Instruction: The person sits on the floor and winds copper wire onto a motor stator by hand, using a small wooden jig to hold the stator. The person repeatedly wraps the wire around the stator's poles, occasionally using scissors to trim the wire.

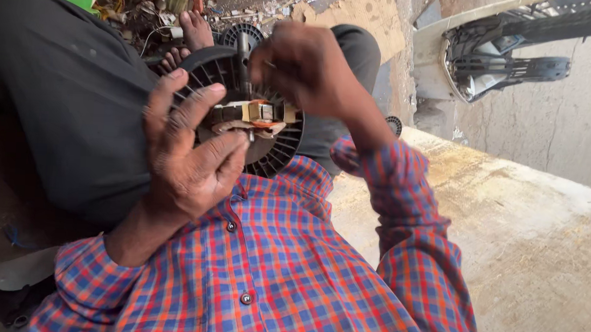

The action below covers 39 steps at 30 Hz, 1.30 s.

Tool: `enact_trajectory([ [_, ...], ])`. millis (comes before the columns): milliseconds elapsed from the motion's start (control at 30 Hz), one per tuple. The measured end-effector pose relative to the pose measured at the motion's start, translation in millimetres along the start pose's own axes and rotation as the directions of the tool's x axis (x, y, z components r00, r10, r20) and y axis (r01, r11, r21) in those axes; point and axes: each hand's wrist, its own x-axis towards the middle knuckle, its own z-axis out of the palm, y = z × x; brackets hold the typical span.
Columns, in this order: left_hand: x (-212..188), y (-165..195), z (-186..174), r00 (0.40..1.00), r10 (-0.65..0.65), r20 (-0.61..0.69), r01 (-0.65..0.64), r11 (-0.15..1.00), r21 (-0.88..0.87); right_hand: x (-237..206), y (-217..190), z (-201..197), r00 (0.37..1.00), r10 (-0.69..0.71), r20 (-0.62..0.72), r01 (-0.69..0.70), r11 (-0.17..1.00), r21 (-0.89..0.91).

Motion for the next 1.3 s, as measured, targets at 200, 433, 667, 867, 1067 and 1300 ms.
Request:
enact_trajectory([
  [200,86.3,-13.9,1.8,0.909,-0.347,0.231,0.417,0.751,-0.511,-26.6,35.8,-18.3,0.974,0.161,-0.16,-0.194,0.957,-0.217],
  [433,131.4,-62.4,20.0,0.819,0.0,0.573,0.222,0.922,-0.317,-44.0,-46.1,9.2,0.935,0.127,0.332,-0.068,0.981,-0.182],
  [667,7.6,-38.4,6.8,0.936,0.32,0.15,-0.28,0.93,-0.238,-8.9,-11.6,-4.3,0.959,-0.158,0.237,0.239,0.898,-0.369],
  [867,72.6,-30.0,18.0,0.972,-0.231,0.028,0.183,0.685,-0.706,-24.9,61.0,-22.0,0.973,0.211,-0.093,-0.222,0.966,-0.131],
  [1067,146.4,-57.0,29.9,0.684,0.237,0.69,0.043,0.931,-0.362,-42.6,-25.7,0.4,0.777,0.411,0.477,-0.164,0.863,-0.477],
  [1300,8.0,-39.2,13.6,0.939,0.265,0.22,-0.239,0.961,-0.139,-33.5,2.9,7.5,0.972,0.001,0.234,0.174,0.665,-0.726],
])
